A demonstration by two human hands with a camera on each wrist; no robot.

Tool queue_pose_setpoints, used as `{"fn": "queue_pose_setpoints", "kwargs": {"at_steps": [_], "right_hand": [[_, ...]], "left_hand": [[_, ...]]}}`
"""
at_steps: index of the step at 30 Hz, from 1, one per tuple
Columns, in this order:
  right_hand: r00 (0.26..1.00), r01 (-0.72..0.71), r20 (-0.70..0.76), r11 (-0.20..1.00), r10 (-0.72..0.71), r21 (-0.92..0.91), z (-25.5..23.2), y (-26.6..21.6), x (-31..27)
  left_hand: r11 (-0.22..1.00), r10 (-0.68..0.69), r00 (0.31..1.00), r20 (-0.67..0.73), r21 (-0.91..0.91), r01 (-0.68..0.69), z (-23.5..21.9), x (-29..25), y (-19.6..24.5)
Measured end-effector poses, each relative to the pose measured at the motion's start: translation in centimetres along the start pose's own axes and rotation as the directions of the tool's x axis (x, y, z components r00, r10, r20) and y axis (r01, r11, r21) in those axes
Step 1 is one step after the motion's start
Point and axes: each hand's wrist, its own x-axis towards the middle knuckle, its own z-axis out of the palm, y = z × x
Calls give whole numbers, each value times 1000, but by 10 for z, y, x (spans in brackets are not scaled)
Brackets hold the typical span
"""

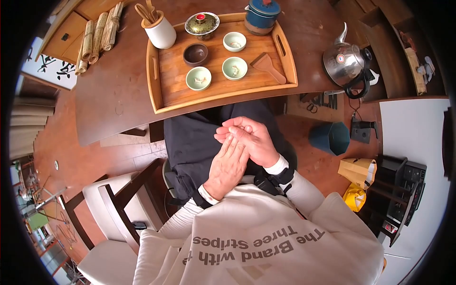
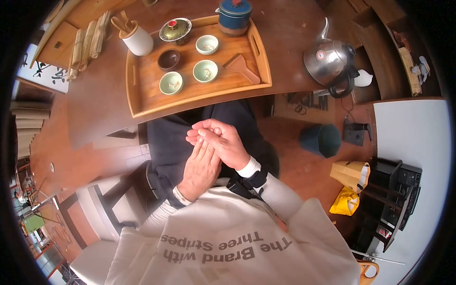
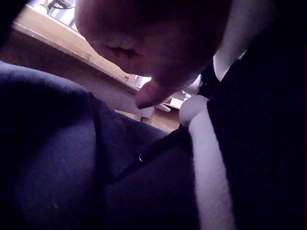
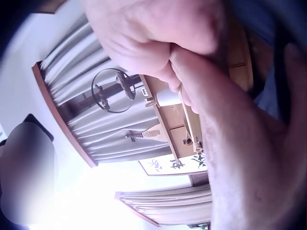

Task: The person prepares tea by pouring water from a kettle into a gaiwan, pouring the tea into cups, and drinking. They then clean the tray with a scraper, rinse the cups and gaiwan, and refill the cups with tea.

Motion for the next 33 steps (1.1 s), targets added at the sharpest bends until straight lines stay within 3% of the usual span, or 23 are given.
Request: {"fn": "queue_pose_setpoints", "kwargs": {"at_steps": [6,8,10,12,15,25,27,33], "right_hand": [[991,-128,-60,982,121,-138,2,-19,-5],[982,-174,-72,984,177,42,2,-22,-7],[979,-179,-88,983,183,47,4,-23,-6],[983,-166,-37,961,178,223,0,-18,-3],[986,-157,-5,924,169,349,-2,-14,-2],[997,-62,-22,924,76,378,-7,-10,-3],[996,-95,37,935,87,341,-14,-12,-3],[997,-79,33,971,74,225,-17,-12,-4]], "left_hand": [[992,44,999,8,-122,-43,-8,-1,-1],[994,55,998,-26,-96,-57,-18,6,4],[993,61,998,-5,-102,-61,-17,5,2],[992,62,998,16,-107,-60,-16,4,2],[992,33,999,5,-122,-32,-18,5,3],[989,6,1000,15,-150,-4,-20,6,-3],[984,9,1000,-2,-175,-9,-20,5,-5],[903,-25,1000,-14,-429,17,-31,7,-9]]}}
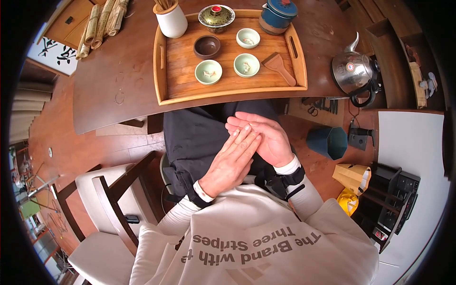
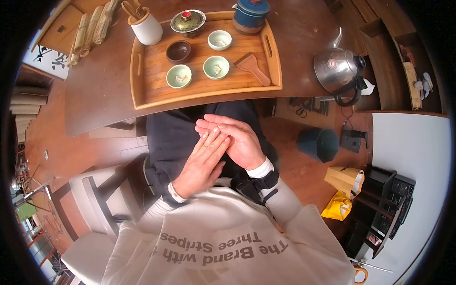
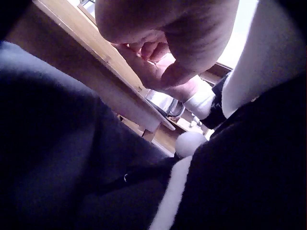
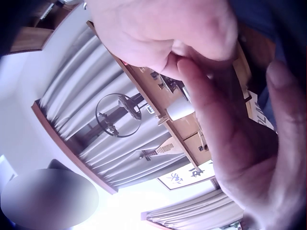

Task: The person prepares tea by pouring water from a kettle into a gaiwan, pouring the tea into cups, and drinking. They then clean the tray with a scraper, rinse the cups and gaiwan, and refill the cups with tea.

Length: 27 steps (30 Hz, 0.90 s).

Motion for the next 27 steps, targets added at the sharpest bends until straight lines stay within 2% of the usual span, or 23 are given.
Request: {"fn": "queue_pose_setpoints", "kwargs": {"at_steps": [2,3,6,7,8,9,11,13,15,17,19,26,27], "right_hand": [[1000,-8,1,999,8,-43,0,-4,-1],[1000,-14,3,996,14,-85,-1,-5,-1],[1000,-6,-13,989,4,-150,-3,-3,-1],[1000,-6,-11,989,4,-151,-4,-1,-1],[1000,-5,-21,990,2,-138,-6,1,0],[1000,-4,-31,992,0,-125,-6,3,1],[997,7,-73,988,-18,-152,-4,8,1],[994,24,-93,954,-54,-299,-2,12,2],[993,-3,-116,965,-29,-264,4,13,1],[997,-36,-79,976,20,-214,8,14,1],[998,-37,-65,978,25,-204,11,16,2],[996,-12,-85,983,-3,-182,8,20,3],[996,-13,-93,986,-2,-168,7,21,3]], "left_hand": [[991,12,999,-53,-135,-19,-4,1,-2],[991,12,998,-54,-134,-19,-4,0,-4],[918,-111,970,-219,-397,15,-9,-2,-7],[918,-111,969,-220,-396,15,-8,-2,-8],[737,-289,929,-231,-673,62,-6,-2,-9],[473,-456,871,-181,-879,64,-5,-2,-10],[322,-566,805,-176,-946,20,-10,1,-16],[209,-596,787,-158,-977,-38,-11,2,-27],[177,-605,780,-163,-982,-69,-13,3,-29],[142,-610,775,-166,-985,-99,-12,4,-28],[205,-612,767,-194,-975,-83,-11,4,-29],[262,-648,731,-213,-964,-48,-11,8,-20],[315,-648,726,-231,-949,-21,-10,7,-20]]}}
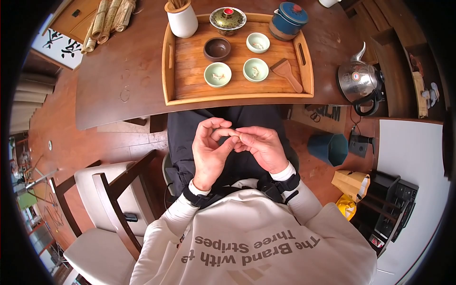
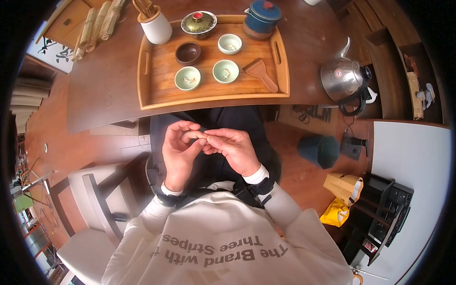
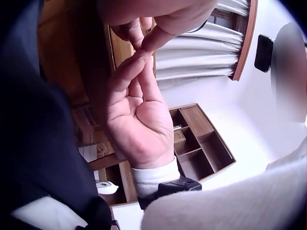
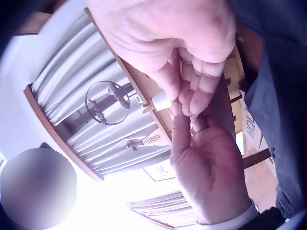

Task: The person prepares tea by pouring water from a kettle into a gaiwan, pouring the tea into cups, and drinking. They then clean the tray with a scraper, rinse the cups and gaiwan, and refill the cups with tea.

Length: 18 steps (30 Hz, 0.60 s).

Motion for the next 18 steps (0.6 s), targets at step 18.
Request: {"fn": "queue_pose_setpoints", "kwargs": {"at_steps": [18], "right_hand": [[999,-21,33,983,15,180,-17,8,1]], "left_hand": [[787,173,961,214,557,-266,-1,-11,0]]}}
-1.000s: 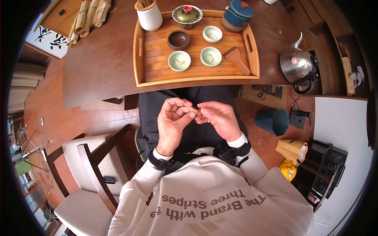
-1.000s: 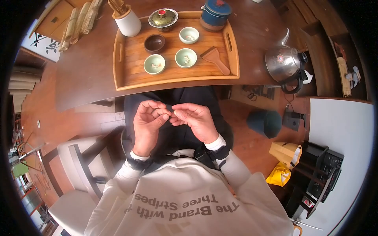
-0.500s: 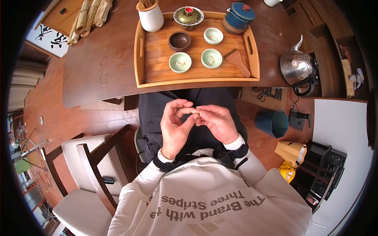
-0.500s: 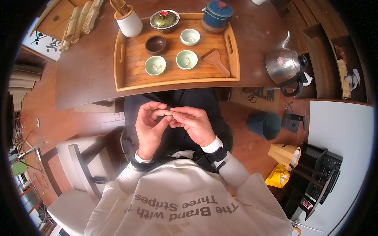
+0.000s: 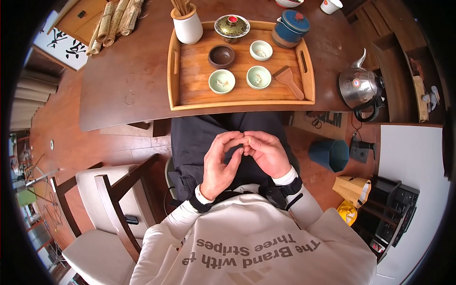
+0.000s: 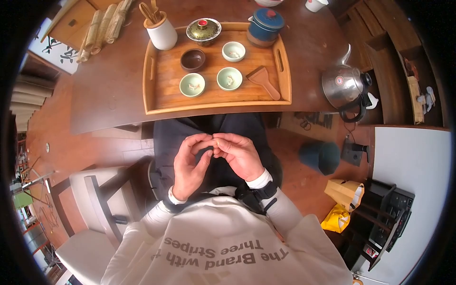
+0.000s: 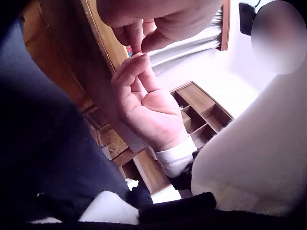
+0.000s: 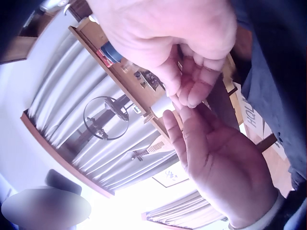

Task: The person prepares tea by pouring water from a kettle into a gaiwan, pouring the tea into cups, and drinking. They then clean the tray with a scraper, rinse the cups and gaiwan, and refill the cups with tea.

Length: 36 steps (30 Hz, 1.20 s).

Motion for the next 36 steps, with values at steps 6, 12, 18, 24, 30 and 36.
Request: {"fn": "queue_pose_setpoints", "kwargs": {"at_steps": [6,12,18,24,30,36], "right_hand": [[994,1,-108,988,-18,-154,17,-9,1],[837,378,-182,785,-516,-490,22,-86,16],[559,542,-170,513,-811,-665,4,-172,82],[500,406,-131,366,-856,-838,-15,-167,105],[470,397,-8,220,-883,-891,-20,-162,108],[456,389,-24,223,-890,-894,-17,-161,107]], "left_hand": [[908,-154,987,-49,-400,122,-8,7,3],[995,40,875,-482,102,11,-65,79,26],[921,270,797,-541,387,-49,-102,172,12],[732,178,812,-556,626,268,-105,180,-9],[695,91,842,-531,639,328,-109,181,-20],[655,115,856,-503,686,315,-109,180,-21]]}}
